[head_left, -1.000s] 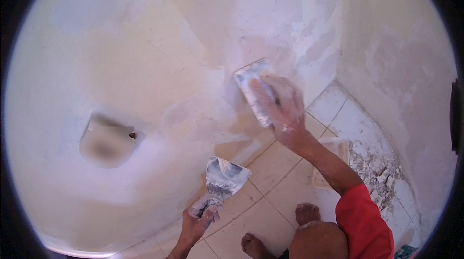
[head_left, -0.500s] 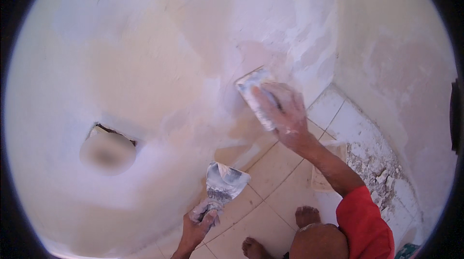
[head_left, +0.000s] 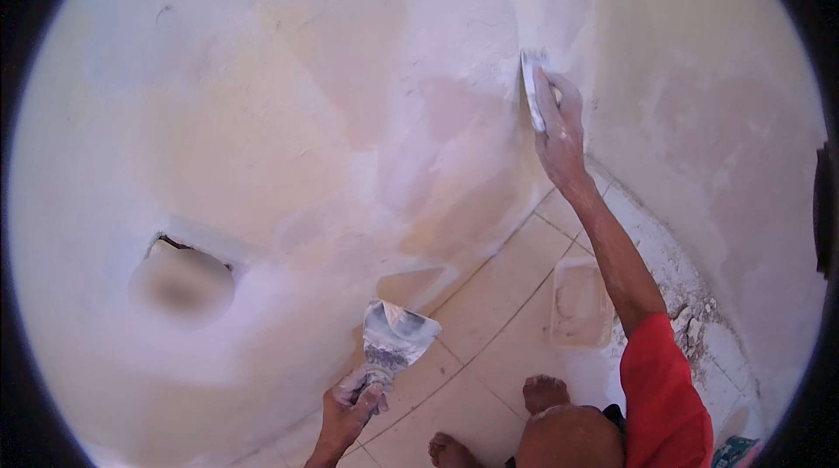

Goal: The person applies putty to a wall using a putty knife, repeatedly spreading the compound across the wall surface while transferring filler between putty knives.

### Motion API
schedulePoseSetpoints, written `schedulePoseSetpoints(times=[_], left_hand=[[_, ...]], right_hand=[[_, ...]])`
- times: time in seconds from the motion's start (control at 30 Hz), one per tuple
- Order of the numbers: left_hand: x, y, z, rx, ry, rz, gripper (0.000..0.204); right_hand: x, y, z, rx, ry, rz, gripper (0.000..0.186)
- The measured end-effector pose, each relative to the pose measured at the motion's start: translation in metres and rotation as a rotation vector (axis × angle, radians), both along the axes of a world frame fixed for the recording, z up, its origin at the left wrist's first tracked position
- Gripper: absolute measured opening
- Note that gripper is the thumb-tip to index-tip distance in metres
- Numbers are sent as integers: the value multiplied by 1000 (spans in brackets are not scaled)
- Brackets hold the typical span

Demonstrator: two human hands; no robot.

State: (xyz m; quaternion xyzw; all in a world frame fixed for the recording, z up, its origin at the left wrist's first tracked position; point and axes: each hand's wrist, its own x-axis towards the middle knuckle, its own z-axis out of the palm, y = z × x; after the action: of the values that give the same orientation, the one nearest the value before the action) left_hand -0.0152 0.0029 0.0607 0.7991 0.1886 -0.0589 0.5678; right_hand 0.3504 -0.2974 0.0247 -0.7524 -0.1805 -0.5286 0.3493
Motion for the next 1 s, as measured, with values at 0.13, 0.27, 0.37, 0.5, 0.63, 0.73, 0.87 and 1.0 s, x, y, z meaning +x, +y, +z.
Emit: schedulePoseSetpoints(times=[0.13,0.27,0.37,0.5,0.63,0.73,0.87,1.0], left_hand=[[-4,10,-2,-19,82,-23,23],[-5,11,-9,-34,58,-44,24],[-2,7,-9,-18,47,-5,23],[-2,5,-9,-11,5,39,22],[0,2,2,48,115,13,23],[0,0,-5,27,22,29,24],[-2,11,-9,-2,72,-16,26],[-3,11,-4,-42,127,-33,30]], right_hand=[[-18,-4,18,227,192,50,57],[-5,19,72,305,117,-19,63],[-24,51,84,206,16,-11,64],[-64,76,62,-13,-40,150,71],[-76,51,26,-154,-63,272,74],[-54,25,37,41,-18,122,69],[-8,19,82,339,40,33,62],[-27,48,95,117,-149,-1,70]])
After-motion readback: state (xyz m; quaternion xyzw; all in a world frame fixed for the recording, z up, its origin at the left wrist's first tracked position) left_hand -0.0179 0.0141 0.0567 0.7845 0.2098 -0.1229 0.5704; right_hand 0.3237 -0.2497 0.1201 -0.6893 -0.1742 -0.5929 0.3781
